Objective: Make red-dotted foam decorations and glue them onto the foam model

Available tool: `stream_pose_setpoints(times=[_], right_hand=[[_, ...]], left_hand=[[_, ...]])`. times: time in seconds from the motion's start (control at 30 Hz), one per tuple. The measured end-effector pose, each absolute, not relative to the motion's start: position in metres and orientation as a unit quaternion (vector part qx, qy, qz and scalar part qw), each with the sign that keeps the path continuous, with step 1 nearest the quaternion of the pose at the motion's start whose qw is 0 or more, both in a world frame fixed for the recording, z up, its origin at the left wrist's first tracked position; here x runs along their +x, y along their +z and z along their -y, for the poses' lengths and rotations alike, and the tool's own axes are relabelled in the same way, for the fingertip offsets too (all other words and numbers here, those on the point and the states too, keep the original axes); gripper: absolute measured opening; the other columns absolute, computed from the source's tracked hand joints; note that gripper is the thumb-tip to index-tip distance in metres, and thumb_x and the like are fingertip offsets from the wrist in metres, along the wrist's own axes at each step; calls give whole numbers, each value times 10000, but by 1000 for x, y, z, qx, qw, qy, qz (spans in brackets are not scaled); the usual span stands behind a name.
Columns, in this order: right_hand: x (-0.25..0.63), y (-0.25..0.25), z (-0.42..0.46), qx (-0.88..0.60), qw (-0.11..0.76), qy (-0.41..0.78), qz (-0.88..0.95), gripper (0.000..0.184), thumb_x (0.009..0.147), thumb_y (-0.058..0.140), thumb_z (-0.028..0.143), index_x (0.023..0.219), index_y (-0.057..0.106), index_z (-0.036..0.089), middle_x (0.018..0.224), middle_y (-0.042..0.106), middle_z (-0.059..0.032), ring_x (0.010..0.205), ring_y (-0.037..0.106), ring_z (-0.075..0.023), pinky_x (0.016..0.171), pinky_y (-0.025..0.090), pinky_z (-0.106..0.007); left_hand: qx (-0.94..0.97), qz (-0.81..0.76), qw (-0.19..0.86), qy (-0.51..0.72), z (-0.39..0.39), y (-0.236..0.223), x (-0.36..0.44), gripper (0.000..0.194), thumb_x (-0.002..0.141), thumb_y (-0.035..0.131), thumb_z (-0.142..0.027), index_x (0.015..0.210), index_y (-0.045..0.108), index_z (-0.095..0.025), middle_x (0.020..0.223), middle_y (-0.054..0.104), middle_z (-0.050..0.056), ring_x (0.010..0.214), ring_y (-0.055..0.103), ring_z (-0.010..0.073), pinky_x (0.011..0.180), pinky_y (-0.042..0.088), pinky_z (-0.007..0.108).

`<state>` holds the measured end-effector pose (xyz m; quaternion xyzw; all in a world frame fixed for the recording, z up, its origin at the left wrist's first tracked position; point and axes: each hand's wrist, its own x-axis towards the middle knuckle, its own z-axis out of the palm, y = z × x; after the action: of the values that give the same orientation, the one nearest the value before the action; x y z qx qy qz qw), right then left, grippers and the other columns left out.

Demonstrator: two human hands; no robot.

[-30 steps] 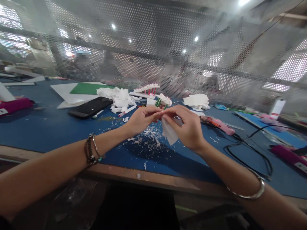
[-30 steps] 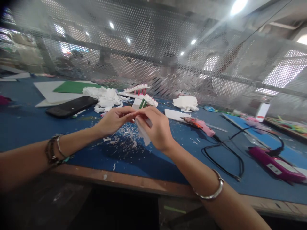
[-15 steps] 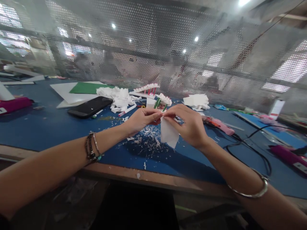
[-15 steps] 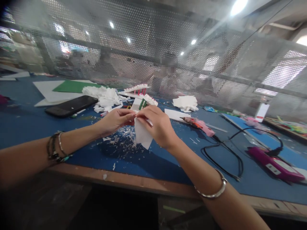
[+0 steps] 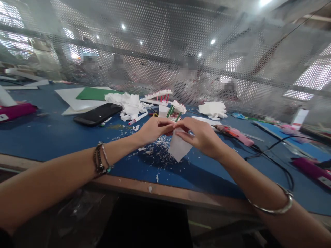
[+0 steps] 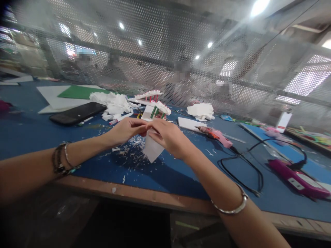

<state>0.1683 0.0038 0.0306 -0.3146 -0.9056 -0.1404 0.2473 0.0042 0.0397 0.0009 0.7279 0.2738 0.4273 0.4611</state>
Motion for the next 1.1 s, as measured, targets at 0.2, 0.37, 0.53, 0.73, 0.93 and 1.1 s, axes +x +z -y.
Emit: stream_pose_setpoints(times=[0.2,0.37,0.53,0.73,0.93,1.1], right_hand=[[171,35,-2,-277,246,-194,908,151,824,431,167,879,564,123,791,602,-62,742,529,-132,652,433,-252],[172,33,-1,-260,210,-259,906,203,852,373,169,839,565,104,774,580,-95,764,500,-169,672,438,-296],[170,33,-3,-288,189,-279,896,229,866,340,200,818,545,111,784,554,-99,767,488,-179,651,425,-307],[173,32,-7,-311,239,-141,909,109,830,414,211,775,490,155,709,544,-36,637,486,-116,576,392,-230],[172,29,-8,-364,267,-77,889,114,806,438,272,739,458,182,629,553,2,545,485,-96,510,341,-212],[170,27,-8,-381,304,-91,869,153,804,437,298,702,435,185,586,517,13,510,456,-89,493,317,-212]], left_hand=[[737,-270,456,419,-39,3,6,137,716,525,-206,692,635,-128,546,551,-5,521,472,68,526,395,187],[748,-257,445,420,-40,1,6,130,716,515,-196,690,621,-126,539,539,-6,510,474,71,515,390,192],[782,-234,406,412,-42,0,5,165,732,499,-222,639,594,-123,536,521,-6,524,477,75,516,385,190],[804,-211,397,389,-41,1,6,165,730,487,-210,596,559,-147,524,519,-14,521,478,78,518,397,190],[814,-216,361,401,-37,1,7,165,733,494,-203,599,570,-146,532,519,-10,528,478,77,519,402,186],[803,-216,340,440,-32,1,6,156,743,475,-185,657,595,-135,589,540,4,565,501,80,550,419,194]])
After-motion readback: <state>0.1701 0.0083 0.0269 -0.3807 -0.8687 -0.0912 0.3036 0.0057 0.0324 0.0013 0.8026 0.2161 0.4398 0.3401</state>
